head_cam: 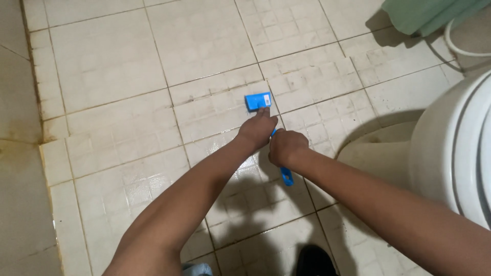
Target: The person scrubs the grout lines between white floor tiles using a blue scrub brush. They work along the wall and around the base of a toilet, applying pressure to remove stains.
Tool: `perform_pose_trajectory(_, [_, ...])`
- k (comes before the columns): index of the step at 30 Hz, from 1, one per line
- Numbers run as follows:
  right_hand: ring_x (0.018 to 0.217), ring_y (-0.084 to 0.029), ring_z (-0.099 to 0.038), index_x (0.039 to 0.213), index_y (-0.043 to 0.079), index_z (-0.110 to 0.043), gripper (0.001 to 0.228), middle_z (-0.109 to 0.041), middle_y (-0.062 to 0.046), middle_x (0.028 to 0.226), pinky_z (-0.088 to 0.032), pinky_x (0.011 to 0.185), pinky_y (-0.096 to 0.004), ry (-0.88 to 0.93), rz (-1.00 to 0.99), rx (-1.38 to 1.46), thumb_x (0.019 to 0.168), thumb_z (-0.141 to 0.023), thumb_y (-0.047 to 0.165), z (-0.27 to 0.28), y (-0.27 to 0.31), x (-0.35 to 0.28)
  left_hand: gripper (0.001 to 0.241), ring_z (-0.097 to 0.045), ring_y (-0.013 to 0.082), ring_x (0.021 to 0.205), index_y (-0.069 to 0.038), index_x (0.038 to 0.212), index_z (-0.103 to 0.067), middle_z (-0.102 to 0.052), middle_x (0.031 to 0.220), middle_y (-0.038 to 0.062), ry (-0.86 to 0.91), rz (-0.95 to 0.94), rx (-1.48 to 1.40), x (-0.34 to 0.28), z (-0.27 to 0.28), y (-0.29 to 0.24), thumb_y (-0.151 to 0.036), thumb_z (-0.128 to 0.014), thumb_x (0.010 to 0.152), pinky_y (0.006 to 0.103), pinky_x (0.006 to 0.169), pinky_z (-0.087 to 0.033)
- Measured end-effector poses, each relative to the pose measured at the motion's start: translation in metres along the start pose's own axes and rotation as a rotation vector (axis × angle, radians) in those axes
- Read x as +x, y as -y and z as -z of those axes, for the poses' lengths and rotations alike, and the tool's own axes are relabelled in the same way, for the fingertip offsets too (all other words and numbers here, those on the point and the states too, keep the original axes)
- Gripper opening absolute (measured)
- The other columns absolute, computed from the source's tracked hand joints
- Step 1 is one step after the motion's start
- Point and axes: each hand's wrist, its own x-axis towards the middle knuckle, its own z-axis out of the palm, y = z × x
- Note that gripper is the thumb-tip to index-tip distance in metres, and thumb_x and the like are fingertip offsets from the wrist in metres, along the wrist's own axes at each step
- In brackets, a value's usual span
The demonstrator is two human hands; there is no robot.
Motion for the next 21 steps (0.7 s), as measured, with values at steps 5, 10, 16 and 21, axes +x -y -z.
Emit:
perform_pose_trajectory(5, [0.106,-0.030,-0.073,0.124,-0.005,-0.059,0.046,-0.073,-0.019,0.114,-0.060,0.083,-0.041,-0.078,0.046,0.008,0.090,-0.069,0.025,-0.007,-0.017,0.030,0.033,-0.032,0.0412,0.148,-0.003,0.122,-0.058,-0.035,0.156,0.031,-0.050,-0.032,0.005,0.027,-0.004,0.002,-0.005,-0.063,0.090,0.0469,0.106,-0.049])
perform_pose_trajectory(10, [0.105,-0.030,-0.075,0.127,-0.004,-0.056,0.047,-0.074,-0.018,0.113,-0.060,0.082,-0.041,-0.052,-0.014,0.019,0.092,-0.067,0.025,0.001,-0.026,0.034,0.039,-0.032,0.0388,0.151,-0.001,0.122,-0.058,-0.035,0.157,0.028,-0.032,0.000,-0.002,0.038,0.001,-0.007,-0.002,-0.068,0.084,0.0445,0.107,-0.050])
perform_pose_trajectory(16, [0.105,-0.028,-0.075,0.126,-0.006,-0.057,0.046,-0.074,-0.018,0.114,-0.061,0.083,-0.041,-0.029,0.029,-0.034,0.093,-0.066,0.024,-0.004,-0.032,0.025,0.037,-0.033,0.0418,0.148,-0.001,0.119,-0.059,-0.037,0.154,0.032,-0.102,-0.040,0.007,0.036,-0.010,-0.011,-0.002,-0.070,0.083,0.0463,0.107,-0.049])
perform_pose_trajectory(21, [0.112,-0.029,-0.072,0.123,0.000,-0.063,0.040,-0.070,-0.015,0.121,-0.059,0.087,-0.041,-0.006,0.023,-0.051,0.090,-0.067,0.021,-0.010,-0.032,0.013,0.034,-0.037,0.0430,0.147,-0.001,0.119,-0.060,-0.039,0.154,0.032,-0.073,-0.072,0.019,0.029,-0.019,-0.017,-0.001,-0.067,0.087,0.0483,0.104,-0.052])
